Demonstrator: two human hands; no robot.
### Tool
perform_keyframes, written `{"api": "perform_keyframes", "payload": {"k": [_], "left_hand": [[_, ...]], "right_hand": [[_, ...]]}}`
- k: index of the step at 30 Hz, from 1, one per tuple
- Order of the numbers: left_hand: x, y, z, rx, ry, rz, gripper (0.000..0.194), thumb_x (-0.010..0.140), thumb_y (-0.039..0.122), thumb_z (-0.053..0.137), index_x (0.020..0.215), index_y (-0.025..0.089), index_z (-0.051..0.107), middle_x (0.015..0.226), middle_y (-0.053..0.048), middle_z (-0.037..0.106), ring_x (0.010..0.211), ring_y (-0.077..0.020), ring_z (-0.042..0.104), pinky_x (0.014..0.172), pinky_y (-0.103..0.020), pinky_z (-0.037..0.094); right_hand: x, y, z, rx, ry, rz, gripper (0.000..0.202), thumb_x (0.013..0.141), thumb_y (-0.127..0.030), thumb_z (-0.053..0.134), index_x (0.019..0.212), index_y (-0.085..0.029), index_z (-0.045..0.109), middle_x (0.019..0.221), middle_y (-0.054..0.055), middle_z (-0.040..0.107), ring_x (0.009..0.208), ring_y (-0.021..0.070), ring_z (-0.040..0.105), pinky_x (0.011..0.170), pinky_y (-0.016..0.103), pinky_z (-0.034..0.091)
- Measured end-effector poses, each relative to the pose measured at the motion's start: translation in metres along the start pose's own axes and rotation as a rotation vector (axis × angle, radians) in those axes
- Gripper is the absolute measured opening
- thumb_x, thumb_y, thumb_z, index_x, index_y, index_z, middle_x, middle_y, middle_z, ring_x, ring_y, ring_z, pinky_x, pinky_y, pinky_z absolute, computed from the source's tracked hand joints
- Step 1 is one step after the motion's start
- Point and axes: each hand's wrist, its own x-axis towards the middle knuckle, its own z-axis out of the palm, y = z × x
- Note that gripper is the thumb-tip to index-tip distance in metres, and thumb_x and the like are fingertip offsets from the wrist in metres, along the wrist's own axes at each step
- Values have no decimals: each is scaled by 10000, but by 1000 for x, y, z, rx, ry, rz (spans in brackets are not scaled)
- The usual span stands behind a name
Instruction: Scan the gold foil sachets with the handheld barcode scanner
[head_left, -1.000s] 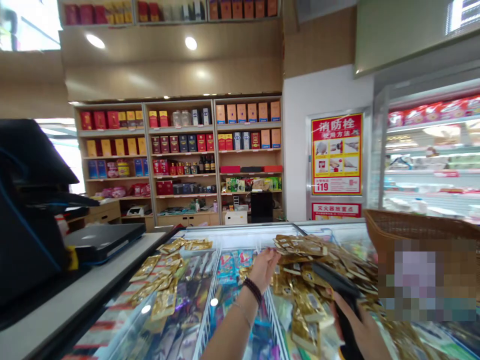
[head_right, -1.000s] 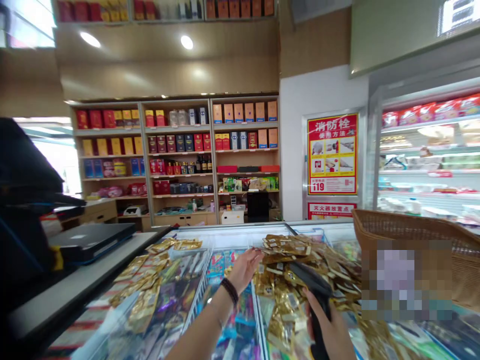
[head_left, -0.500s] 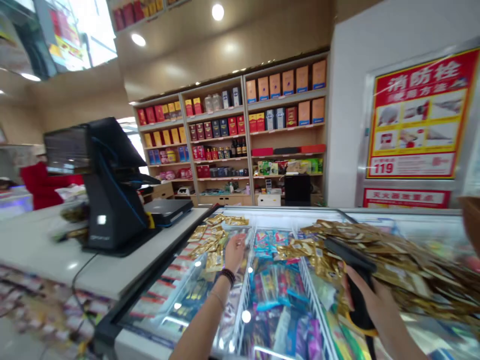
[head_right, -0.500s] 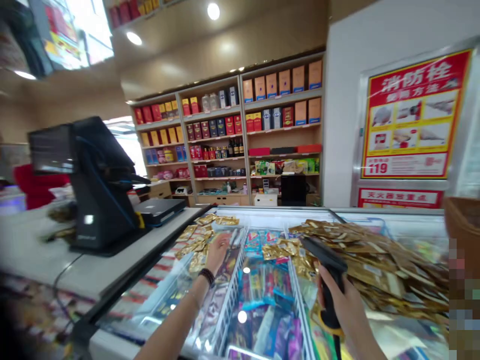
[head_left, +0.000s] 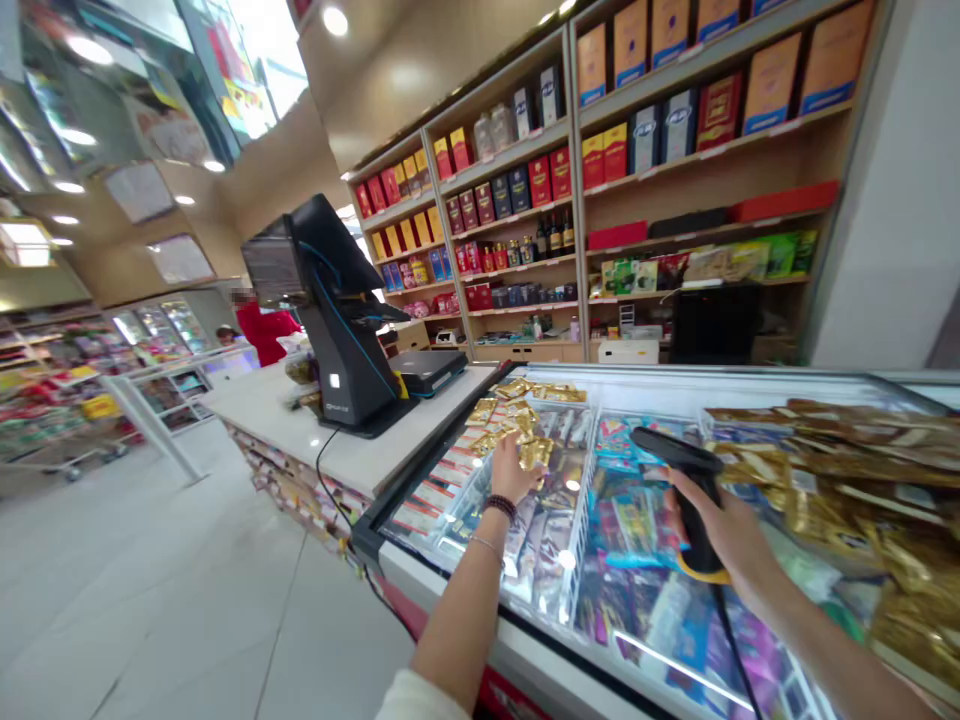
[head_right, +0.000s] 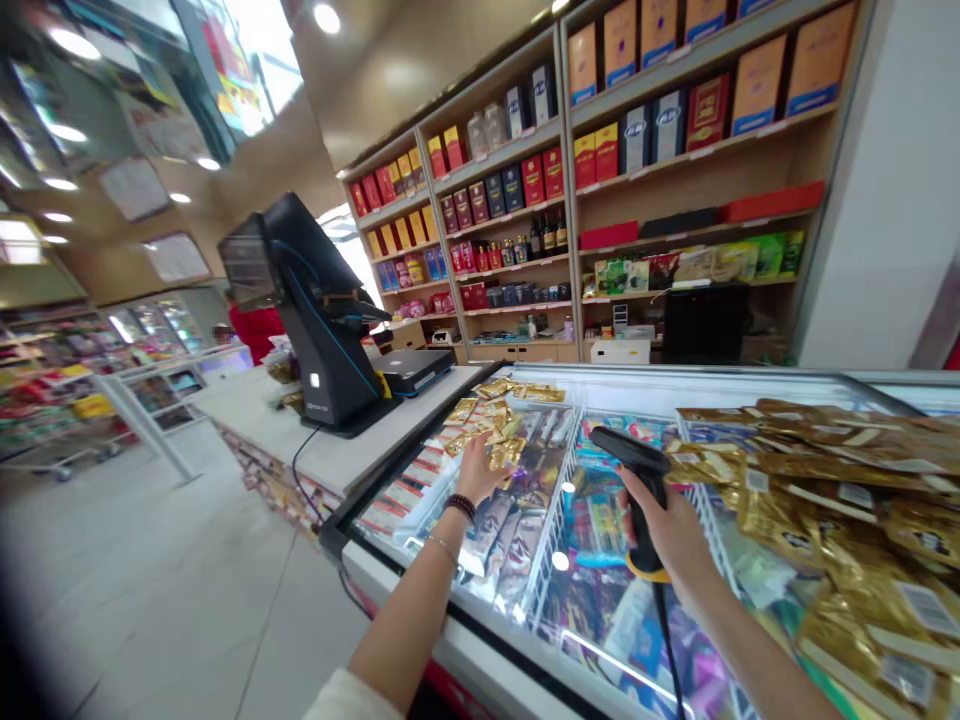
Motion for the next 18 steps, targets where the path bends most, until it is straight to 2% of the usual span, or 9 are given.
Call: {"api": "perform_keyframes", "payload": {"k": [2,5,7,12,15,18], "left_hand": [[-2,2,3,-85,-106,58,807,636,164,955,1371,184,622,1457,-193,611,1299,-330,631,1121,-465,501],[-8,9,9,-166,-211,122,711,645,160,955,1303,184,687,1321,-162,718,1162,-317,698,1071,-488,539],[-11,13,14,-198,-220,142,622,667,137,938,1250,181,726,1231,-142,773,1133,-331,713,1070,-501,537],[-7,12,23,-328,-192,119,394,850,163,780,1243,193,765,1234,-111,804,1135,-318,742,1053,-459,563],[-2,6,28,-411,-190,65,318,894,210,753,1208,180,790,1177,-111,825,1124,-317,756,1041,-450,578],[-1,2,31,-491,-176,46,274,899,251,776,1152,152,815,1181,-125,828,1138,-326,759,1039,-447,582]], "right_hand": [[-4,-1,-1,6,-2,-8,588,587,-658,938,879,-199,715,580,-33,652,376,110,504,356,258,406],[-9,-6,-3,-14,8,-11,570,566,-661,943,814,-208,703,561,-26,645,375,111,507,362,260,404],[-10,-8,-4,-29,3,-14,558,572,-666,936,791,-214,692,560,-23,643,375,113,506,363,263,404],[-13,-6,-8,-132,-77,-42,563,628,-713,893,745,-214,660,556,-25,616,378,115,500,382,272,393],[-22,-7,-8,-280,-154,-87,558,726,-749,805,661,-234,602,537,-21,600,394,127,507,432,291,407],[-34,-12,-3,-523,-228,-137,534,838,-743,670,635,-260,566,445,-30,557,392,148,502,512,318,425]]}}
